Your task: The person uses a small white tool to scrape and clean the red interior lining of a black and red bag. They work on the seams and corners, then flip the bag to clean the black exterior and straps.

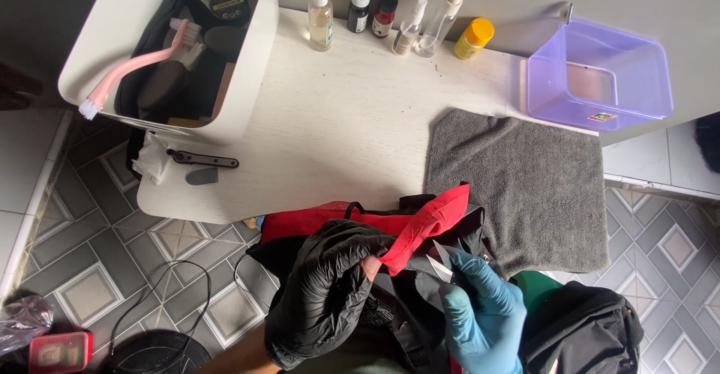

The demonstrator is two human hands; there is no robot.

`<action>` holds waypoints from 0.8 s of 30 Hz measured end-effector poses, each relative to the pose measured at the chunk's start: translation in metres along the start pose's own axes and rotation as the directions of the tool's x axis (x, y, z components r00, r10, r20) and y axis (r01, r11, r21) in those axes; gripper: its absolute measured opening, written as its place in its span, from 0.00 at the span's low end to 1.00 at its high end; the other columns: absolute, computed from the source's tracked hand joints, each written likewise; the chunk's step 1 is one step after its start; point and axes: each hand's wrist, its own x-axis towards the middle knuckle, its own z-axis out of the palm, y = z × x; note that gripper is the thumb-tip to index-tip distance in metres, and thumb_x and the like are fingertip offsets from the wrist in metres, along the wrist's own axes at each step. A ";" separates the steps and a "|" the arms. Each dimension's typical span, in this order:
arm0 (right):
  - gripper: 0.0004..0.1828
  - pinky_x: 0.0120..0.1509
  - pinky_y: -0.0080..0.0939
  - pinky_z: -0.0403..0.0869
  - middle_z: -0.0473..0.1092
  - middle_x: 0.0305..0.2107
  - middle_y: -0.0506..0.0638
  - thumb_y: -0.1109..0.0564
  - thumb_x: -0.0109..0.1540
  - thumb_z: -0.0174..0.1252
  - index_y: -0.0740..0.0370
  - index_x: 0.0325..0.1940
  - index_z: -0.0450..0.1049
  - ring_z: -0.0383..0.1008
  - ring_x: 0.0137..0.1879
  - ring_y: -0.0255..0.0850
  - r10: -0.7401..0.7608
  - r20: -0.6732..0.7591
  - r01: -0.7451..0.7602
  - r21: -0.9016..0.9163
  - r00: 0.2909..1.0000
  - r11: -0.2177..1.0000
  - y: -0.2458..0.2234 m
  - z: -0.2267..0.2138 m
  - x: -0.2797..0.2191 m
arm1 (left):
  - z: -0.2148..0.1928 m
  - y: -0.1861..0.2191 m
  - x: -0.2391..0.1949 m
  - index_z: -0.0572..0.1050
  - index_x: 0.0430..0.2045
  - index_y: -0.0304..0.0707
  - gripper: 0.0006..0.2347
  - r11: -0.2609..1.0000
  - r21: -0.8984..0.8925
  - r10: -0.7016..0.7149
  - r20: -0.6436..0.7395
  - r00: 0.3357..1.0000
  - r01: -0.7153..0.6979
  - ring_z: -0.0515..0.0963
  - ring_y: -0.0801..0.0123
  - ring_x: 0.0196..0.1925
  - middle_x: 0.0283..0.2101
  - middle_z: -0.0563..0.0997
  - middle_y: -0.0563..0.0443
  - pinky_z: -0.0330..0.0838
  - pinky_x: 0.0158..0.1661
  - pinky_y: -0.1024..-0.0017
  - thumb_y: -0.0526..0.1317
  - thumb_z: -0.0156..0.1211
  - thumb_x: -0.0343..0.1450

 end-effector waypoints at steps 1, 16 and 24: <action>0.19 0.28 0.26 0.62 0.73 0.17 0.46 0.58 0.60 0.60 0.73 0.51 0.76 0.63 0.20 0.28 0.000 0.000 0.000 -0.001 1.000 1.000 0.001 -0.002 0.000 | -0.001 -0.001 0.000 0.75 0.41 0.29 0.08 1.000 -0.001 0.000 0.000 1.000 0.000 0.83 0.59 0.43 0.42 0.84 0.44 0.78 0.47 0.64 0.28 0.57 0.70; 0.19 0.31 0.28 0.76 0.82 0.26 0.55 0.61 0.55 0.65 0.74 0.48 0.79 0.75 0.24 0.32 0.164 0.081 -0.170 0.067 0.983 0.983 0.014 -0.014 -0.002 | -0.004 -0.007 -0.007 0.74 0.45 0.34 0.13 0.992 0.029 0.120 0.049 0.991 -0.122 0.83 0.58 0.44 0.43 0.83 0.46 0.77 0.50 0.60 0.26 0.61 0.67; 0.17 0.27 0.26 0.72 0.82 0.26 0.53 0.60 0.54 0.67 0.71 0.45 0.80 0.73 0.21 0.30 0.063 0.076 -0.064 0.004 0.995 0.998 0.001 -0.009 0.005 | -0.005 -0.003 -0.005 0.76 0.44 0.34 0.12 0.996 0.020 0.085 0.055 0.995 -0.086 0.82 0.59 0.43 0.42 0.83 0.46 0.77 0.49 0.61 0.27 0.61 0.67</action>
